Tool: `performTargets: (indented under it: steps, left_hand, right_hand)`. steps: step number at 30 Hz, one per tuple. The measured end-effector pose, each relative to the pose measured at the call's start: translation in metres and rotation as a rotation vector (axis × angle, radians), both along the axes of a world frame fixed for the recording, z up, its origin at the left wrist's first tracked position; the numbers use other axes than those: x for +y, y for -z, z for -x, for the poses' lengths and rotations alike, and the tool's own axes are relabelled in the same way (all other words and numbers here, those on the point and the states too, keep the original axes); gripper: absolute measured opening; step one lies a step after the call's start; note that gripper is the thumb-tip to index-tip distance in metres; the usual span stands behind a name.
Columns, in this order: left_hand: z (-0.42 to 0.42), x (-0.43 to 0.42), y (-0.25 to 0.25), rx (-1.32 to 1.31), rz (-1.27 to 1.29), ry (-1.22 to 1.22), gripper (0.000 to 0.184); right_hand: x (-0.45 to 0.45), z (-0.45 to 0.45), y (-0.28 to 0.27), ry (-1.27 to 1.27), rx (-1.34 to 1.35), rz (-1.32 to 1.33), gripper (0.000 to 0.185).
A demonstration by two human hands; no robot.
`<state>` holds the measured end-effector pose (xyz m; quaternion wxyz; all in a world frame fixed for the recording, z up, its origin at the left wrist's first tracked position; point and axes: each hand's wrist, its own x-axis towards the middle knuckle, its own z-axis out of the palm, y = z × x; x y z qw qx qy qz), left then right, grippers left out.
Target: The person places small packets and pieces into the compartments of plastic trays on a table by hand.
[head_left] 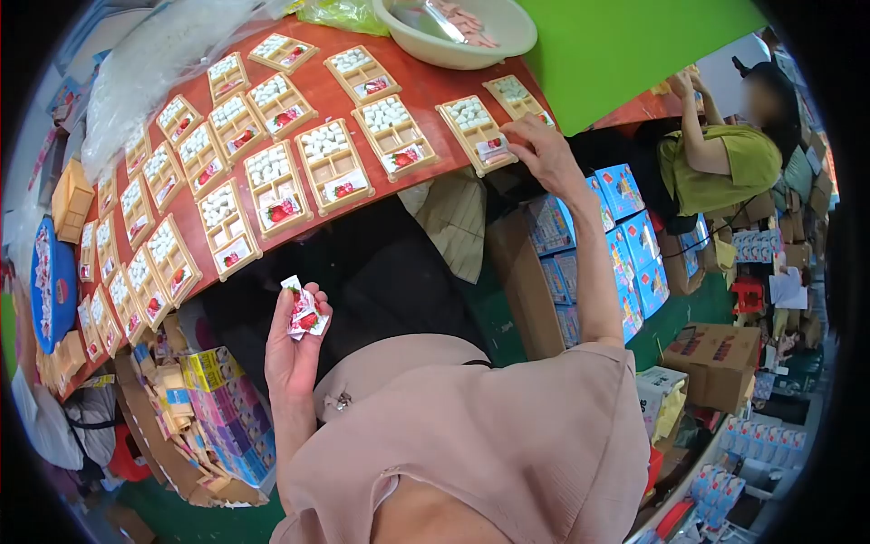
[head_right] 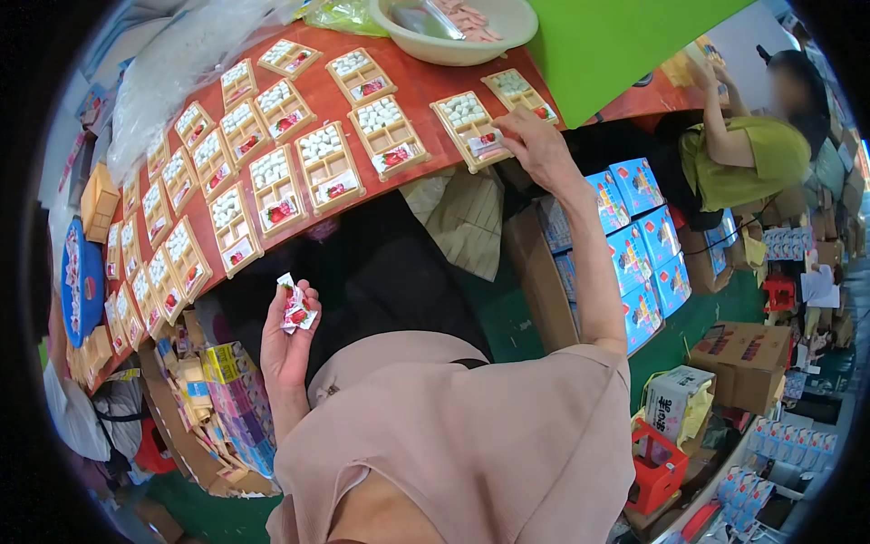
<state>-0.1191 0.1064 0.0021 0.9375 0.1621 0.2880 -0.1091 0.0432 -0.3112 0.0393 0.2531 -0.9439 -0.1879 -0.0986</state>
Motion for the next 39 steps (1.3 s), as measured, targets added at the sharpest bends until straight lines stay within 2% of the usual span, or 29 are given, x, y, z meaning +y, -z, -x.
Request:
performTargets:
  steps: [9, 18, 27, 30, 33, 37, 39]
  left_hand:
    - [-0.003, -0.012, -0.003, 0.032, -0.045, 0.009, 0.026]
    - [-0.006, -0.018, -0.005, 0.036, -0.061, 0.016, 0.025]
    - [-0.01, -0.022, -0.008, 0.038, -0.105, 0.033, 0.023]
    - [-0.014, -0.024, -0.011, 0.04, -0.095, 0.033, 0.024]
    - [-0.018, -0.026, -0.016, 0.022, -0.133, 0.044, 0.025]
    - [-0.025, -0.028, -0.022, -0.008, -0.14, 0.082, 0.025]
    - [-0.029, -0.03, -0.017, -0.052, -0.089, 0.106, 0.027]
  right_hand:
    - [0.002, -0.019, 0.016, -0.117, 0.035, 0.035, 0.019]
    - [0.02, -0.066, 0.03, -0.182, -0.13, -0.041, 0.014]
    - [0.02, -0.046, 0.027, -0.162, -0.189, -0.006, 0.023]
    - [0.024, -0.04, 0.022, -0.203, -0.299, 0.085, 0.023]
    - [0.026, -0.039, 0.028, -0.217, -0.268, 0.145, 0.019]
    - [0.048, -0.021, 0.011, -0.114, -0.277, 0.052, 0.016]
    - [0.068, -0.003, -0.001, -0.104, -0.163, -0.159, 0.018]
